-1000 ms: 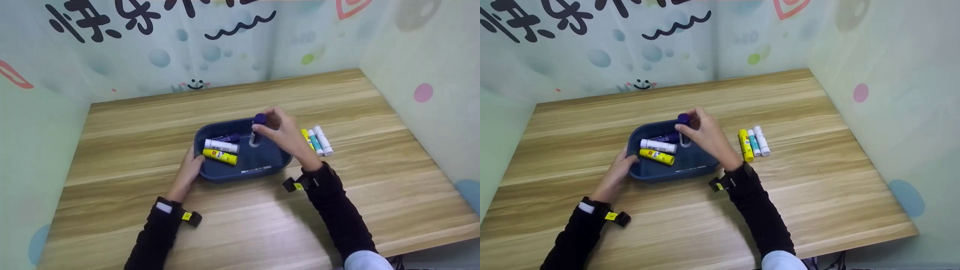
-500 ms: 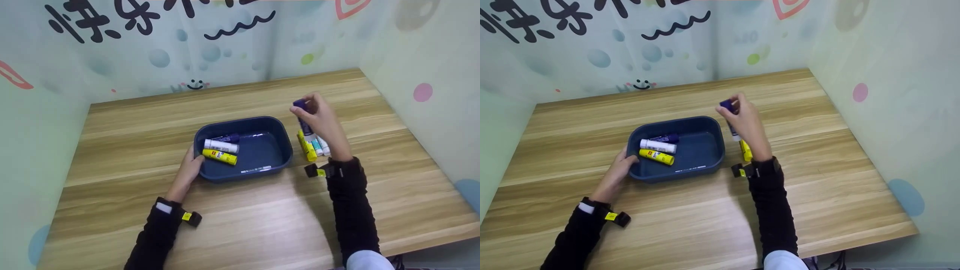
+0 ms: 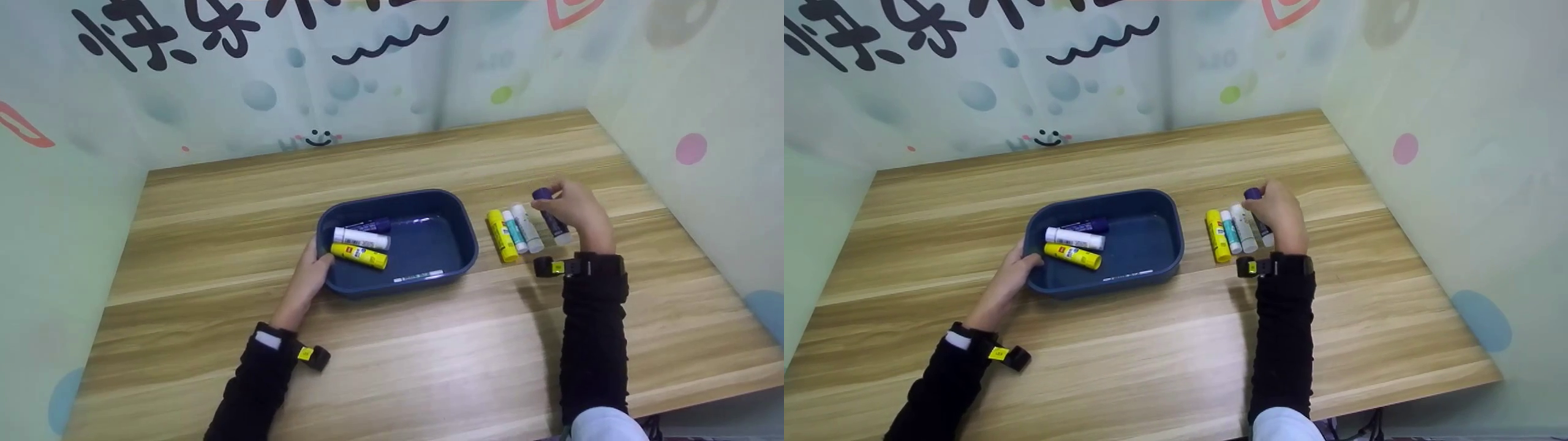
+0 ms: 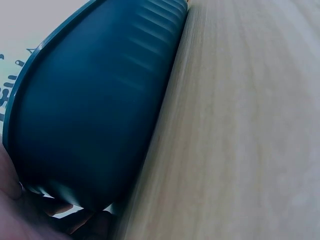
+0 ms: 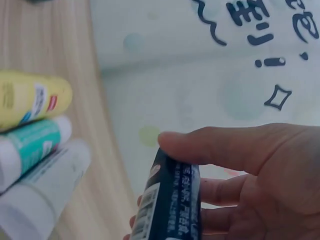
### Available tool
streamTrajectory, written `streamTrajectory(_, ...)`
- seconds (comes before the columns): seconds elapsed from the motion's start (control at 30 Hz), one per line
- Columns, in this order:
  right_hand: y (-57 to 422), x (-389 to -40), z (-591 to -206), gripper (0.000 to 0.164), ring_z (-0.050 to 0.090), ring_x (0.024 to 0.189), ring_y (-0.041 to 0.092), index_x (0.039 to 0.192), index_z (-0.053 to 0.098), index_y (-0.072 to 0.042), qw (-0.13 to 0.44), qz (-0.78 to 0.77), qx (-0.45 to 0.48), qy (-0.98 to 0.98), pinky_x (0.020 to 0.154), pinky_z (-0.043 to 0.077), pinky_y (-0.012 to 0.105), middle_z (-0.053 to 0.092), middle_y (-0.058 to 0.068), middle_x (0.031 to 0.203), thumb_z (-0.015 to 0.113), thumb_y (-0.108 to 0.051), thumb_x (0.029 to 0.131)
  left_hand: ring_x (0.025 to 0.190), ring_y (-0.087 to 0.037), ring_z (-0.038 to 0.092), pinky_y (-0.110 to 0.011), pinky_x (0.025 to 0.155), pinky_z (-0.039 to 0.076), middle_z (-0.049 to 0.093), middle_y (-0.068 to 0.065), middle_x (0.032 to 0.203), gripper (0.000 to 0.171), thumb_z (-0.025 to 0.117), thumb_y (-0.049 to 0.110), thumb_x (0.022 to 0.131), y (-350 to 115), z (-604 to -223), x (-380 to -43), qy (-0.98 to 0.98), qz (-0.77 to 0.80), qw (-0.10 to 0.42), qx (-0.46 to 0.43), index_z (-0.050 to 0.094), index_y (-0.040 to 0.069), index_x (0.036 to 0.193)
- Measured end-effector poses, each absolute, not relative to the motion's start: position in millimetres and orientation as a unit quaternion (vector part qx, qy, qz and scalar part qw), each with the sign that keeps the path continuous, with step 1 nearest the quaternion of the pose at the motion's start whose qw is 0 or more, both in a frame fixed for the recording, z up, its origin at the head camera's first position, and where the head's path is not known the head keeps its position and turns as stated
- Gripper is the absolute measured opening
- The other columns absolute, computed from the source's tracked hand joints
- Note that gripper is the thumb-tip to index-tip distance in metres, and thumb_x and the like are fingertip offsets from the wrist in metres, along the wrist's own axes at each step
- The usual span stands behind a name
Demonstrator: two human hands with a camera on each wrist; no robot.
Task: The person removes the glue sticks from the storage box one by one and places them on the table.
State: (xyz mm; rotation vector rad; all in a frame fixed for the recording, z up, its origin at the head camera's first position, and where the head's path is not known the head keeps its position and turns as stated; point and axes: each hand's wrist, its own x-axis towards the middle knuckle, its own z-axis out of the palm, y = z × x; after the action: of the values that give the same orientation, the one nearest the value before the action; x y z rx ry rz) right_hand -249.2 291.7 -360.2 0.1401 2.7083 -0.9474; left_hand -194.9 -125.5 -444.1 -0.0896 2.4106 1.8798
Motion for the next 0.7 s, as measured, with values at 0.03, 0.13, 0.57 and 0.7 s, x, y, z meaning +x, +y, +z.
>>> streamTrajectory(0.03, 294, -250, -363, 0.058, 0.053, 0.095, 0.032, 0.128, 0.038, 0.013, 0.142, -0.323, 0.051, 0.934, 0.076, 0.049, 0.036, 0.047, 0.033, 0.119, 0.055, -0.029, 0.091, 0.139, -0.029, 0.022, -0.04, 0.116, 0.015, 0.023, -0.021, 0.151, 0.066, 0.038, -0.002, 0.083, -125, -444, -195, 0.787, 0.615, 0.041, -0.028, 0.019, -0.003, 0.146)
streamTrajectory(0.13, 298, -255, -372, 0.058, 0.051, 0.105, 0.038, 0.131, 0.036, 0.015, 0.156, -0.315, 0.059, 0.935, 0.087, 0.047, 0.046, 0.044, 0.036, 0.125, 0.052, -0.024, 0.091, 0.139, -0.029, 0.022, -0.04, 0.116, 0.015, 0.023, -0.022, 0.151, 0.066, 0.039, -0.002, 0.083, -126, -445, -195, 0.788, 0.614, 0.036, -0.026, 0.02, -0.003, 0.146)
streamTrajectory(0.57, 303, -266, -396, 0.054, 0.051, 0.093, 0.029, 0.133, 0.038, 0.014, 0.188, -0.309, 0.06, 0.93, 0.075, 0.045, 0.032, 0.048, 0.033, 0.123, 0.049, -0.009, 0.086, 0.139, -0.029, 0.022, -0.04, 0.116, 0.015, 0.023, -0.021, 0.151, 0.066, 0.038, -0.002, 0.083, -126, -444, -195, 0.787, 0.615, 0.046, -0.026, 0.019, -0.002, 0.146)
streamTrajectory(0.7, 303, -265, -396, 0.054, 0.052, 0.091, 0.028, 0.132, 0.038, 0.014, 0.185, -0.307, 0.055, 0.932, 0.073, 0.045, 0.031, 0.049, 0.033, 0.122, 0.049, -0.009, 0.085, 0.14, -0.029, 0.02, -0.039, 0.116, 0.014, 0.022, -0.02, 0.152, 0.066, 0.038, -0.001, 0.083, -127, -445, -195, 0.787, 0.614, 0.05, -0.029, 0.018, -0.001, 0.147)
